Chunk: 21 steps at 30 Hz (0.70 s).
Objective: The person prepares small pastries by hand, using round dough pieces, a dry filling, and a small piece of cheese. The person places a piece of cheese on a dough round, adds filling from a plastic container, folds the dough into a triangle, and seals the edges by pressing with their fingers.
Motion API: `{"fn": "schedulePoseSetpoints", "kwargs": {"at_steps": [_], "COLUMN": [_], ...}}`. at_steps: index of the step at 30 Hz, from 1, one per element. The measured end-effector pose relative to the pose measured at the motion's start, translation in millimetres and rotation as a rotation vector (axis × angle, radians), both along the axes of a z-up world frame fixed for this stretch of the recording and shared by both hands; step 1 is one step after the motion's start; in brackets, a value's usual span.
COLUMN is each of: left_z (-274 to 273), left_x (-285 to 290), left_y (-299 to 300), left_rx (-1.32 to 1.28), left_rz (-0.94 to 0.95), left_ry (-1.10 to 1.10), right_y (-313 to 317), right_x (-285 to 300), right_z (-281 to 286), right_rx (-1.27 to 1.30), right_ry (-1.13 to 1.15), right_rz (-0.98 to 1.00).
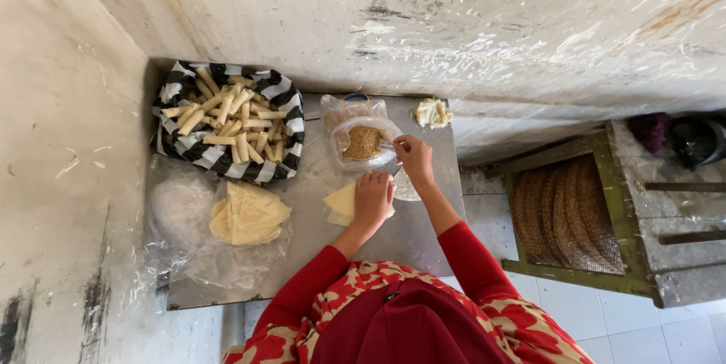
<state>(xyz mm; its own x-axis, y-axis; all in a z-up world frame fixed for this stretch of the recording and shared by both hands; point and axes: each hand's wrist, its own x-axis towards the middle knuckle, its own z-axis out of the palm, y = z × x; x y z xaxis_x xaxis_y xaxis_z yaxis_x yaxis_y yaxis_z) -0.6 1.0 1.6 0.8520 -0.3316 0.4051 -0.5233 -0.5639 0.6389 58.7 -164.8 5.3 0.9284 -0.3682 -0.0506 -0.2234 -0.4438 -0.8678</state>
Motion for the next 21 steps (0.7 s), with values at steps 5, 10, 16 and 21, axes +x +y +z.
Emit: {"fn": "schedulePoseSetpoints", "kwargs": {"at_steps": [5, 10, 16, 21], "left_z": [-2, -4, -14, -25], "left_x": [1, 0, -11, -12], "left_y": [-1, -2, -10, -15], "left_rx": [0.027, 0.042, 0.202, 0.226], "left_rz": [0.004, -0.002, 0.063, 0.066], "left_ry": [0.002, 0.007, -0.033, 0.023], "right_y": [3, 8, 10, 9], "right_x": [11, 13, 13, 13], "right_z": [-17, -19, -27, -34], "right_rx": [0.097, 0.170, 0.199, 0.311], "right_ry": [0.001, -0.026, -0.042, -0.051], "right_rz": [-0.028, -0.077, -0.110, -0.105]}}
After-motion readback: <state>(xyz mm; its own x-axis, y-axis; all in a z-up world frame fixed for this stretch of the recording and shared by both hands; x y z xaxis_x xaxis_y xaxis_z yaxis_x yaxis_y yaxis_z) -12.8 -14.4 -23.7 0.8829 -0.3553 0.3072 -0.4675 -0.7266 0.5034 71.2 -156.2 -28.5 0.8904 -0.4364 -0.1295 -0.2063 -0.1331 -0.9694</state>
